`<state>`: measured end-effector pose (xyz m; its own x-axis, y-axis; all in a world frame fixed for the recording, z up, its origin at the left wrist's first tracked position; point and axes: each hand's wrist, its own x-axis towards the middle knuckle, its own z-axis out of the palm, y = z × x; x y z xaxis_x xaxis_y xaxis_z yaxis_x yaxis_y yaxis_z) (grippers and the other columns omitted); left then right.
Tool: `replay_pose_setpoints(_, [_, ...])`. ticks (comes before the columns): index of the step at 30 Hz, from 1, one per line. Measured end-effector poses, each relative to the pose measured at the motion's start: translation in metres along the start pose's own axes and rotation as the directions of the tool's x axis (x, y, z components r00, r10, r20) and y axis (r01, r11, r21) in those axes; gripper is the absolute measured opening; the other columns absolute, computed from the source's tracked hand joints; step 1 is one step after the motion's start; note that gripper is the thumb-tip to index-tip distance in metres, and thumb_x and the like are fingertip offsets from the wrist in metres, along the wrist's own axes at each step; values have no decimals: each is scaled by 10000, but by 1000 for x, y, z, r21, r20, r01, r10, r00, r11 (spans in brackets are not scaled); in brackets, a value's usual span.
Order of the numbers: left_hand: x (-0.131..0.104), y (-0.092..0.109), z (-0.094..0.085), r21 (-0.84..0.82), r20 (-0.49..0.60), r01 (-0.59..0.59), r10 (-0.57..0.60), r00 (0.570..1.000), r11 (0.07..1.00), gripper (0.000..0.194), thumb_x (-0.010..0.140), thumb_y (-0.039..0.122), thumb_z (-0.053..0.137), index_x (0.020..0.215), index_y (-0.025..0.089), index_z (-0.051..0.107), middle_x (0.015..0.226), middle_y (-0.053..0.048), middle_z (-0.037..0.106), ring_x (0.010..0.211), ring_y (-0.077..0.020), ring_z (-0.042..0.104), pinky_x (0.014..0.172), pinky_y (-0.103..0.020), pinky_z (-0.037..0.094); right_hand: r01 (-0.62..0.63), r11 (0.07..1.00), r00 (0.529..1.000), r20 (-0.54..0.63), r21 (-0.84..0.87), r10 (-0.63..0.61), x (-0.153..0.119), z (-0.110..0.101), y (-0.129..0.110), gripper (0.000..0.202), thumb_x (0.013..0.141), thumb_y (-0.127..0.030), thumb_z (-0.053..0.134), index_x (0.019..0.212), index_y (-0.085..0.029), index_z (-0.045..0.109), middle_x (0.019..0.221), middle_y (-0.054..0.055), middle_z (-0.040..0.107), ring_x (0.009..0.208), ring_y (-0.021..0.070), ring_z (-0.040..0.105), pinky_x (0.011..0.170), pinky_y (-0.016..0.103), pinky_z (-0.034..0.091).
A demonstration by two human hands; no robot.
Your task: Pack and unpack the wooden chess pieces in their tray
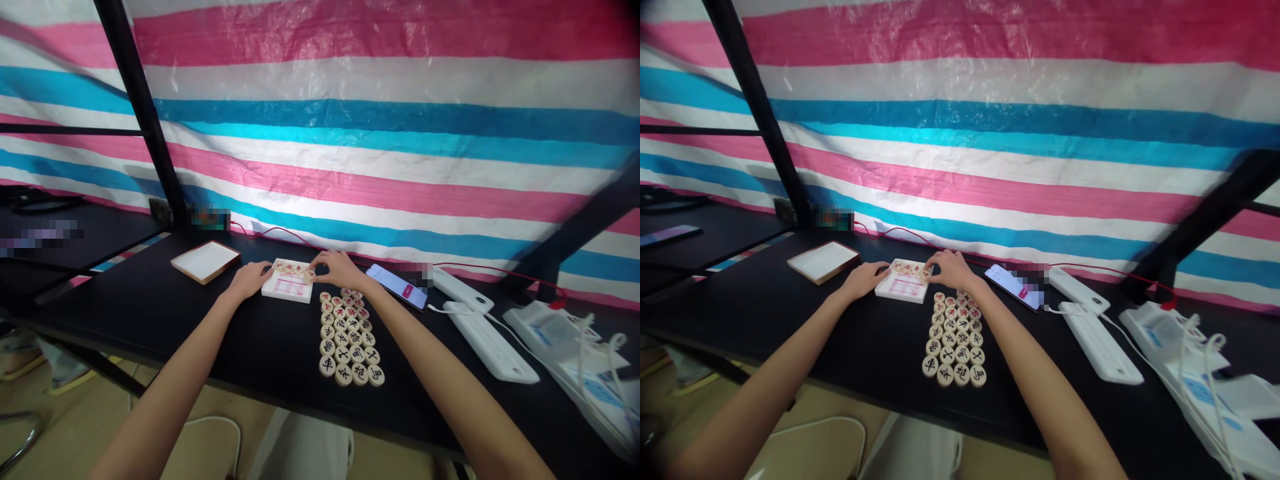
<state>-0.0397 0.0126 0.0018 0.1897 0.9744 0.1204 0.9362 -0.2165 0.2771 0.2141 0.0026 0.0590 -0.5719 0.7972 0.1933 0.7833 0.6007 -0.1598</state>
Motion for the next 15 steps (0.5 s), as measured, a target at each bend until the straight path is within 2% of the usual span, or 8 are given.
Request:
replay_pose_setpoints(4, [0,0,-1,1,2,-15,15,1000,1000,459,865,480,300,1154,241,565,975,-66,667,907,-227,604,725,-279,436,23,998,998,55,-51,-21,2,5,-13,273,760,-440,603,955,-253,641,1068,33,592,991,216,472,792,323,277])
replay_pose_setpoints(11, [-1,1,-2,14,12,-3,3,1000,1000,460,866,471,307,1163,229,563,978,-72,666,922,-228,601,734,-273,439,33,994,994,103,-101,-22,0,7,-10,311,778,-508,555,989,-298,644,1058,42,589,977,227,468,786,338,269])
replay_pose_setpoints(15, [0,0,-1,11,5,-6,6,1000,1000,450,868,466,312,1163,238,564,960,-68,669,902,-222,607,730,-274,440,92,992,991,104,-89,-83,-2,5,-13,252,823,-473,512,950,-327,672,1083,16,583,962,204,465,768,321,260])
